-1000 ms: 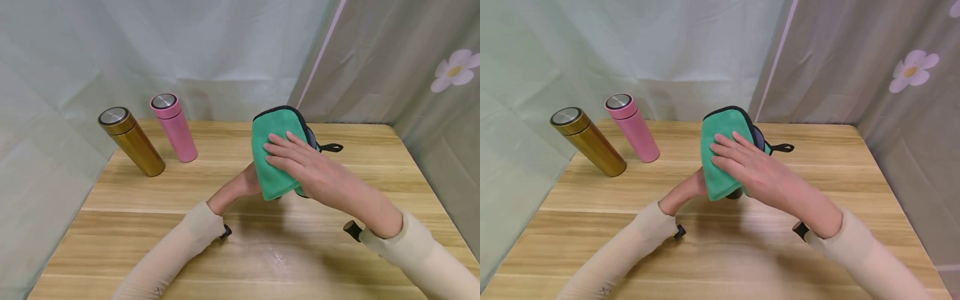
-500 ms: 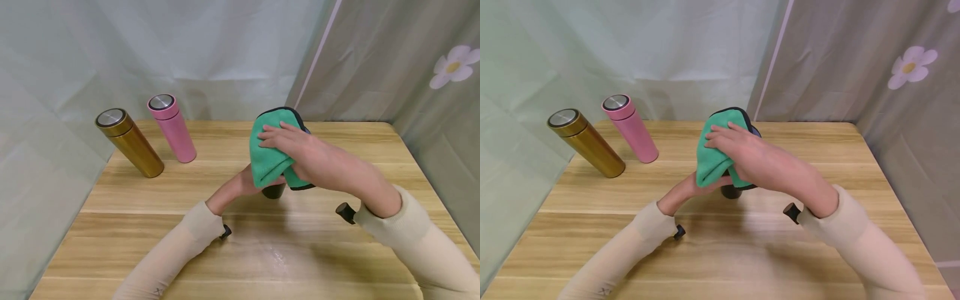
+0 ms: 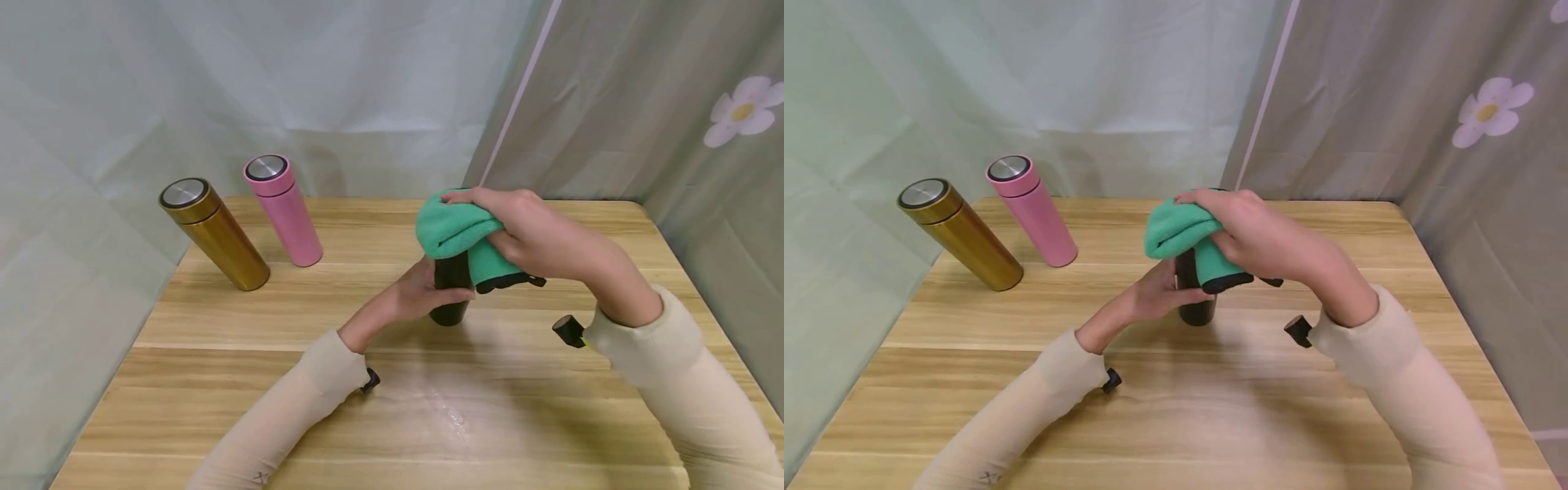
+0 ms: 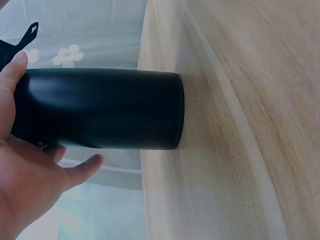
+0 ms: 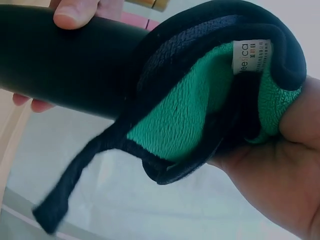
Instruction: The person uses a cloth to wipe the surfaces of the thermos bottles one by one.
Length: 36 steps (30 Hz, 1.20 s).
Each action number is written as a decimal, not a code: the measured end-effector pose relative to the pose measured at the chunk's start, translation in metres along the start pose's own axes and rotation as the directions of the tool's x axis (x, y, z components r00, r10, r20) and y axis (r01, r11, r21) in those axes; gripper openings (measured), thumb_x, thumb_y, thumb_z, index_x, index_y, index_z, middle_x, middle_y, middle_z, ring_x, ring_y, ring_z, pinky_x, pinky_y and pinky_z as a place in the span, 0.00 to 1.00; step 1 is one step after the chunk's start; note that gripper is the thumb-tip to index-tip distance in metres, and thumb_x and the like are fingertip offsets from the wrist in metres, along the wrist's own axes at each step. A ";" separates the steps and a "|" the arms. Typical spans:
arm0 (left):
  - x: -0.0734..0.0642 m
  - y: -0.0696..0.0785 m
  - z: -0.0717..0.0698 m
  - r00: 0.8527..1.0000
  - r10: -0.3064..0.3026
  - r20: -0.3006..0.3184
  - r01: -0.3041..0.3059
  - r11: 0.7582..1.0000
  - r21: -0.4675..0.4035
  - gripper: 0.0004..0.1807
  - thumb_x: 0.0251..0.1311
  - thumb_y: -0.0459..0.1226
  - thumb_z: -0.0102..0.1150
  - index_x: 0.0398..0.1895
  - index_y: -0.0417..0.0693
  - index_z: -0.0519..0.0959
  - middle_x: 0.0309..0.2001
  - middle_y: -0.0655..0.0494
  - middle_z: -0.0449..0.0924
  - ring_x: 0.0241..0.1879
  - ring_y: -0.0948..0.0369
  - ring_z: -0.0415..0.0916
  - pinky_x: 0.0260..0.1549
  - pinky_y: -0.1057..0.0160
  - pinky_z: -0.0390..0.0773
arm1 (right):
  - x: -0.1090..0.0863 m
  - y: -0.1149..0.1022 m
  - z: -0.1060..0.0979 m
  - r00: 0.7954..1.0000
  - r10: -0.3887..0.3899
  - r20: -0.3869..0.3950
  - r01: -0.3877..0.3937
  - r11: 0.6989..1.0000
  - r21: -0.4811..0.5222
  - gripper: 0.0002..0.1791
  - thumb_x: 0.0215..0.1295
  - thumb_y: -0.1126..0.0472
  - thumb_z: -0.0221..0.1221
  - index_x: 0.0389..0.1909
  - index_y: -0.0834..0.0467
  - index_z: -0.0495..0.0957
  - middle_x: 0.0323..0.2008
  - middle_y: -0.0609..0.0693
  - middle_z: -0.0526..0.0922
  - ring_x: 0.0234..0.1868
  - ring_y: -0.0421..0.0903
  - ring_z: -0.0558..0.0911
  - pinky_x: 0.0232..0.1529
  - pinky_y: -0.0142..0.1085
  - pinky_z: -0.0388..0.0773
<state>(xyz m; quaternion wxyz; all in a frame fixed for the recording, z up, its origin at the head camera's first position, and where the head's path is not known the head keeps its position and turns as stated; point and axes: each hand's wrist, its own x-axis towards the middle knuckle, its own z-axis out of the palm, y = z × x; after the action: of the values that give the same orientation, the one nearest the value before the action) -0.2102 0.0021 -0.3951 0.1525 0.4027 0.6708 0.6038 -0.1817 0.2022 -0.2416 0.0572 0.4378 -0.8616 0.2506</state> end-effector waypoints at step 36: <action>-0.004 0.006 0.003 0.978 -0.143 -0.152 0.164 0.976 0.142 0.47 0.61 0.38 0.74 0.75 0.48 0.52 0.62 0.47 0.70 0.60 0.54 0.73 0.64 0.46 0.71 | -0.075 0.023 0.041 0.597 0.794 -0.113 -0.220 0.297 0.929 0.22 0.76 0.49 0.60 0.58 0.59 0.68 0.46 0.53 0.75 0.41 0.44 0.82 0.40 0.33 0.84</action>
<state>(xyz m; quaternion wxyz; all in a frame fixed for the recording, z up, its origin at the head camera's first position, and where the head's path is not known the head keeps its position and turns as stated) -0.2040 0.0013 -0.3916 0.1196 0.3167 0.7536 0.5635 -0.1492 0.2482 -0.3095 -0.0009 -0.0095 -0.6549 0.7556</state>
